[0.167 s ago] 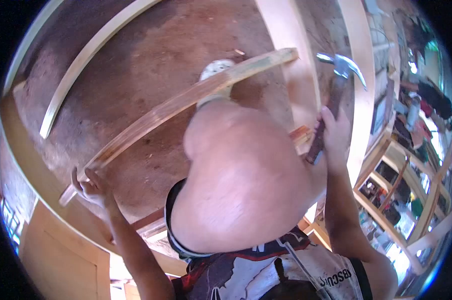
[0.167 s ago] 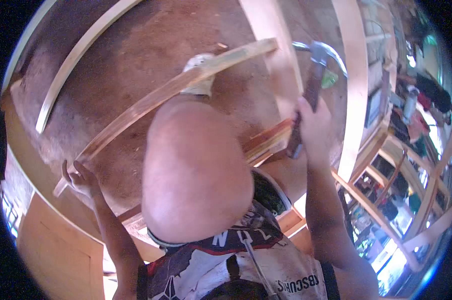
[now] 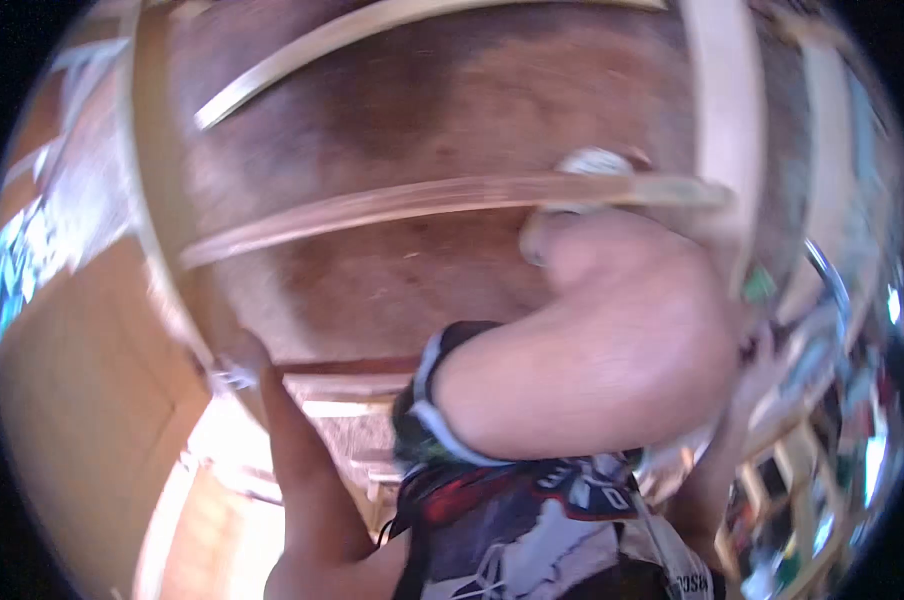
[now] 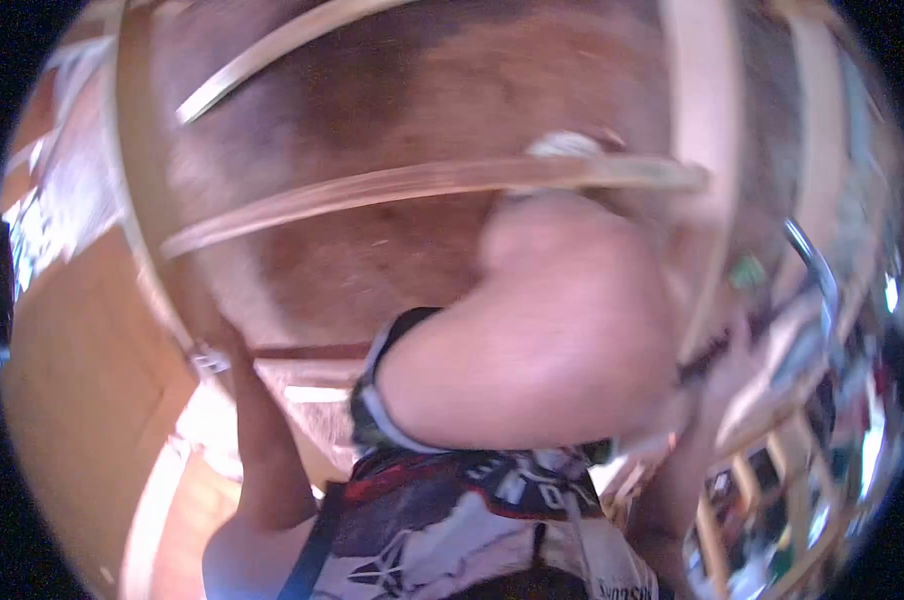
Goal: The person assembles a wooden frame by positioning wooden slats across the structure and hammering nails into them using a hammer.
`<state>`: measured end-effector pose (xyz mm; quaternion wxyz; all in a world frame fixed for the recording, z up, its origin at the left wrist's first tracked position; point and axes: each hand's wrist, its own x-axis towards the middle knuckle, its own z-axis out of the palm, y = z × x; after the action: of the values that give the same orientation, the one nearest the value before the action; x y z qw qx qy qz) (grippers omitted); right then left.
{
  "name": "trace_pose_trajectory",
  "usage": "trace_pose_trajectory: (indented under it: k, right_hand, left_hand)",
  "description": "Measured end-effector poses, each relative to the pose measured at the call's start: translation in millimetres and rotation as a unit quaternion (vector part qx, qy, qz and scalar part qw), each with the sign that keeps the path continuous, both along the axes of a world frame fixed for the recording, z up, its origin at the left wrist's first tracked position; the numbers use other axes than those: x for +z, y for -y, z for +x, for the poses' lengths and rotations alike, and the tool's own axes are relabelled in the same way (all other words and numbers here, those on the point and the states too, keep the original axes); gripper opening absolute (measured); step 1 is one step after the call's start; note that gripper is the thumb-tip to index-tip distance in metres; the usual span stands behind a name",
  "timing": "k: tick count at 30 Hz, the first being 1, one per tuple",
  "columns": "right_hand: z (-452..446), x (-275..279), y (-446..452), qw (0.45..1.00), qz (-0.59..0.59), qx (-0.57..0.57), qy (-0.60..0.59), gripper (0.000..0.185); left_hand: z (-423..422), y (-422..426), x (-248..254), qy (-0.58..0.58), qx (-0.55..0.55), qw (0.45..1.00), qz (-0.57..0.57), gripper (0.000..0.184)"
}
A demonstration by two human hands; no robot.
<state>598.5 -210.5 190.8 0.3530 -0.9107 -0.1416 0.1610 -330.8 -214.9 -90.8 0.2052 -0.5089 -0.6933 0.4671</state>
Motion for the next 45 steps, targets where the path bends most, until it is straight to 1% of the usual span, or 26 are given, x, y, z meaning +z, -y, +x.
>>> trace_pose_trajectory:
  k: [1,2,3,4,5,7,8,11,13,15,17,20,21,22,23,25,28,30,32,33,34,36,37,38,41,45]
  right_hand:
    - [-1.5,10.4,-5.1,0.999,0.027,-0.011,0.034,0.026]
    - [0.0,17.0,-8.1,0.996,0.053,-0.021,0.069,0.024]
    - [33.3,16.6,13.5,0.991,0.044,0.026,-0.120,0.022]
    - [33.9,17.8,7.1,0.987,0.048,0.041,-0.148,0.019]
    - [26.3,26.4,-4.6,0.989,0.017,0.056,-0.139,0.018]
    - [8.9,32.6,-18.1,0.990,-0.003,0.075,-0.122,0.018]
    - [9.8,46.8,-18.0,0.989,-0.008,0.097,-0.108,0.018]
    - [-7.2,75.1,-43.9,0.984,-0.037,0.155,-0.074,0.017]
    - [-34.9,105.6,-59.7,0.979,-0.057,0.190,-0.039,0.017]
    - [-46.0,135.0,-78.5,0.972,-0.098,0.215,0.003,0.019]
    - [-63.1,167.7,-107.3,0.960,-0.126,0.245,0.049,0.020]
    - [-108.6,208.9,-183.3,0.899,-0.169,0.398,0.071,0.028]
    - [-102.6,209.0,-210.7,0.861,-0.229,0.425,0.158,0.029]
    - [-154.8,206.0,-245.8,0.847,-0.174,0.480,0.148,0.036]
    - [-203.9,202.9,-281.2,0.793,-0.169,0.551,0.194,0.048]
    - [-263.0,182.7,-336.9,0.759,-0.223,0.581,0.193,0.042]
    - [-368.0,132.0,-398.7,0.715,-0.114,0.681,0.113,0.041]
    - [-440.3,76.3,-437.4,0.628,-0.014,0.771,0.106,0.049]
    - [-532.4,53.5,-472.7,0.496,-0.176,0.850,0.029,0.054]
    - [-580.3,48.8,-480.0,0.476,-0.230,0.848,0.036,0.051]
    - [-614.8,34.1,-482.4,0.470,-0.106,0.876,0.028,0.053]
    - [-683.5,6.2,-498.6,0.427,-0.032,0.879,0.211,0.051]
    - [-729.8,44.7,-503.0,0.419,-0.188,0.868,0.189,0.045]
    - [-750.7,29.4,-502.6,0.462,-0.113,0.863,0.174,0.034]
    - [-791.6,-10.5,-538.3,0.379,-0.111,0.874,0.282,0.033]
    - [-783.5,-62.9,-569.5,0.341,-0.090,0.905,0.240,0.036]
  left_hand:
    - [27.3,-18.2,34.0,0.033,0.139,0.984,-0.111,0.058]
    - [70.5,-45.5,73.9,0.076,0.306,0.922,-0.224,0.052]
    - [129.9,-82.0,125.6,0.107,0.445,0.836,-0.302,0.047]
    - [117.5,-54.4,103.3,0.129,0.601,0.782,0.102,0.049]
    - [116.3,-37.2,91.0,0.175,0.507,0.645,0.544,0.052]
    - [100.9,-34.6,79.0,0.122,0.481,0.671,0.551,0.053]
    - [113.5,-46.7,121.8,0.111,0.439,0.727,0.516,0.055]
    - [63.9,-35.9,142.0,0.283,0.320,0.807,0.408,0.063]
    - [41.9,-49.9,157.3,0.303,0.192,0.866,0.347,0.062]
    - [37.3,-69.2,148.6,0.515,0.336,0.738,0.276,0.058]
    - [37.4,-69.2,148.4,0.526,0.358,0.729,0.254,0.055]
    - [35.6,-67.2,156.8,0.535,0.388,0.717,0.222,0.049]
    - [33.3,-66.8,157.4,0.522,0.364,0.738,0.226,0.048]
    - [31.9,-68.3,155.3,0.511,0.339,0.756,0.230,0.046]
    - [32.5,-67.9,153.7,0.517,0.350,0.748,0.224,0.046]
    - [35.0,-70.6,154.6,0.531,0.330,0.751,0.215,0.043]
    - [27.0,-62.4,151.6,0.550,0.299,0.750,0.214,0.042]
    - [28.5,-60.8,153.4,0.541,0.305,0.752,0.221,0.041]
    - [29.7,-63.8,153.6,0.534,0.308,0.753,0.230,0.041]
    - [29.2,-63.4,153.0,0.536,0.306,0.755,0.222,0.041]
    - [28.9,-62.5,152.5,0.537,0.305,0.755,0.218,0.040]
    - [29.0,-62.0,153.3,0.550,0.304,0.740,0.239,0.040]
    - [28.9,-61.3,153.9,0.556,0.291,0.734,0.259,0.040]
    - [29.3,-60.7,153.6,0.556,0.306,0.725,0.269,0.040]
    - [33.9,-56.8,155.7,0.544,0.311,0.714,0.311,0.040]
    - [33.5,-62.4,163.4,0.538,0.369,0.710,0.265,0.041]
